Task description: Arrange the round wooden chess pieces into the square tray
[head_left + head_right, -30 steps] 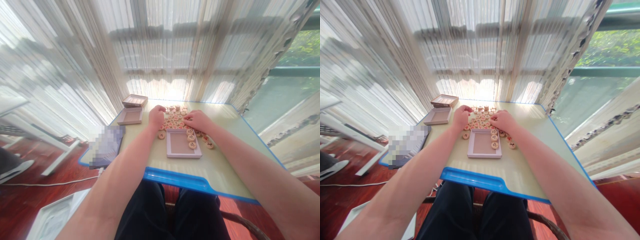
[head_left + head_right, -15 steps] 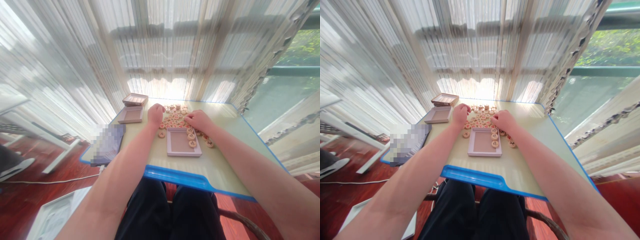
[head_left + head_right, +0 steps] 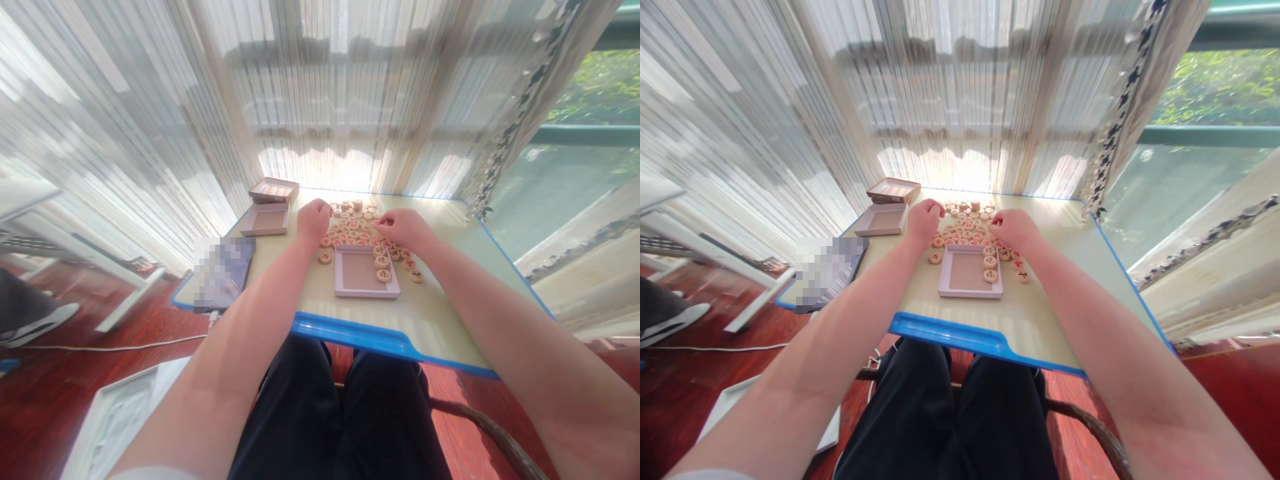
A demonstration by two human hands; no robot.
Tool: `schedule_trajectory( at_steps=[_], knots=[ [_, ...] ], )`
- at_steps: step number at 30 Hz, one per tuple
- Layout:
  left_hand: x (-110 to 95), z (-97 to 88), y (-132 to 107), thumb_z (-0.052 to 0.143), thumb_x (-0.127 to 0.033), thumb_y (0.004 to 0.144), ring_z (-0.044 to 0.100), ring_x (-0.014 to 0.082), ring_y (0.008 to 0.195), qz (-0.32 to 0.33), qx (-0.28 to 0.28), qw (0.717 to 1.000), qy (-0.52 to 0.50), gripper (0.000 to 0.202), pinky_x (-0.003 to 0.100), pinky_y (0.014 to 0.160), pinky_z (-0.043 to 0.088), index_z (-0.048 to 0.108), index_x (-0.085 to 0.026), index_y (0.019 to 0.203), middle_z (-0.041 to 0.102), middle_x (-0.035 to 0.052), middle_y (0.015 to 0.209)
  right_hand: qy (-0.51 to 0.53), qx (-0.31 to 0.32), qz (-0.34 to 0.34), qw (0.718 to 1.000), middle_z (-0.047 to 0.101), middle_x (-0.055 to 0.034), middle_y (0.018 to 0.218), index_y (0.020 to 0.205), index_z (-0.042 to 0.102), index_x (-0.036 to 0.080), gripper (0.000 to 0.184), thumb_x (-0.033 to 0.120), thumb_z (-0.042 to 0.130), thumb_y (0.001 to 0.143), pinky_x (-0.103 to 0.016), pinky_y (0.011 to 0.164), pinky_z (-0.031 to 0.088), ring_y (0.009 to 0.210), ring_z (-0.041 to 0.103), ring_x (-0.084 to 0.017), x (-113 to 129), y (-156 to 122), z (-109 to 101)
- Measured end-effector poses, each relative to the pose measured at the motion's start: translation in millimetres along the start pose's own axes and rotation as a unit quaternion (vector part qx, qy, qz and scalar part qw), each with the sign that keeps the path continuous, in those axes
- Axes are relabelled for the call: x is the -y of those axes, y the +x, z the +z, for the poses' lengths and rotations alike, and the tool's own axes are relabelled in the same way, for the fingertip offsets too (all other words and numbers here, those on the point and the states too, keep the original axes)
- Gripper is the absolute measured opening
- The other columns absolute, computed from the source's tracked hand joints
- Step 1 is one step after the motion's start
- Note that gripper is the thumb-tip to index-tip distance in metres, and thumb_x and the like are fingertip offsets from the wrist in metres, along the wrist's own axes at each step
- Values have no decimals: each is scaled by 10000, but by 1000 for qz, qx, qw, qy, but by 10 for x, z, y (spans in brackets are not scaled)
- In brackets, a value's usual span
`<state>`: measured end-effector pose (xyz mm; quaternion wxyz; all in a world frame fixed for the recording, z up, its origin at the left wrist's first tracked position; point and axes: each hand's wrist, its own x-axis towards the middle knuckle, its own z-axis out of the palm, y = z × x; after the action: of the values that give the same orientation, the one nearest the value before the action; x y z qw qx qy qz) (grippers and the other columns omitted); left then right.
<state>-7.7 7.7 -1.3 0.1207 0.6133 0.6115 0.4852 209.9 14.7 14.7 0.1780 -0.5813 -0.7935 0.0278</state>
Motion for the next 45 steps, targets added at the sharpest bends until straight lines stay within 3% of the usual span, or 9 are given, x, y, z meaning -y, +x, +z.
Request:
schedule_trajectory(
  at_steps=[5, 11, 22, 32, 37, 45],
  knots=[
    [-97, -37, -84, 389, -164, 772, 557, 165, 744, 55, 21, 996, 65, 228, 270, 684, 405, 568, -196, 636, 639, 25, 699, -25, 78, 8, 997, 684, -23, 714, 775, 713, 202, 260, 411, 598, 671, -250, 541, 384, 644, 583, -165, 73, -61, -110],
    [-212, -63, -191, 404, -160, 793, 562, 191, 822, 95, 48, 988, 114, 223, 278, 724, 402, 593, -195, 679, 664, 57, 777, -12, 71, 25, 997, 687, -24, 727, 798, 714, 205, 291, 444, 628, 655, -259, 550, 401, 633, 593, -171, 65, -64, -113],
    [-191, -80, -209, 400, -158, 798, 565, 191, 831, 88, 53, 989, 110, 237, 278, 742, 402, 615, -197, 706, 665, 56, 786, -22, 83, 59, 995, 636, -24, 573, 716, 718, 194, 303, 478, 636, 646, -270, 523, 382, 570, 573, -174, 48, -58, -94],
    [-140, -49, -244, 398, -184, 769, 565, 179, 733, 108, 92, 981, 130, 246, 276, 689, 408, 631, -203, 690, 651, 41, 724, 28, 26, 5, 999, 692, -39, 837, 882, 697, 167, 277, 281, 598, 650, -242, 622, 418, 725, 599, -166, 60, -52, -22],
    [-137, -76, -271, 482, -221, 682, 565, 168, 724, 135, 155, 972, 113, 179, 267, 676, 433, 649, -191, 740, 655, 19, 756, 35, 42, -23, 998, 699, -15, 826, 839, 708, 193, 228, 252, 580, 661, -233, 655, 422, 760, 607, -163, 55, -55, -22],
    [-145, -127, -300, 519, -261, 639, 564, 191, 791, 221, 233, 931, 173, 167, 288, 716, 460, 635, -178, 726, 634, 30, 762, 24, 36, 40, 998, 697, -30, 791, 839, 714, 199, 248, 309, 540, 702, -246, 587, 390, 723, 596, -172, -31, -41, -73]
  ],
)
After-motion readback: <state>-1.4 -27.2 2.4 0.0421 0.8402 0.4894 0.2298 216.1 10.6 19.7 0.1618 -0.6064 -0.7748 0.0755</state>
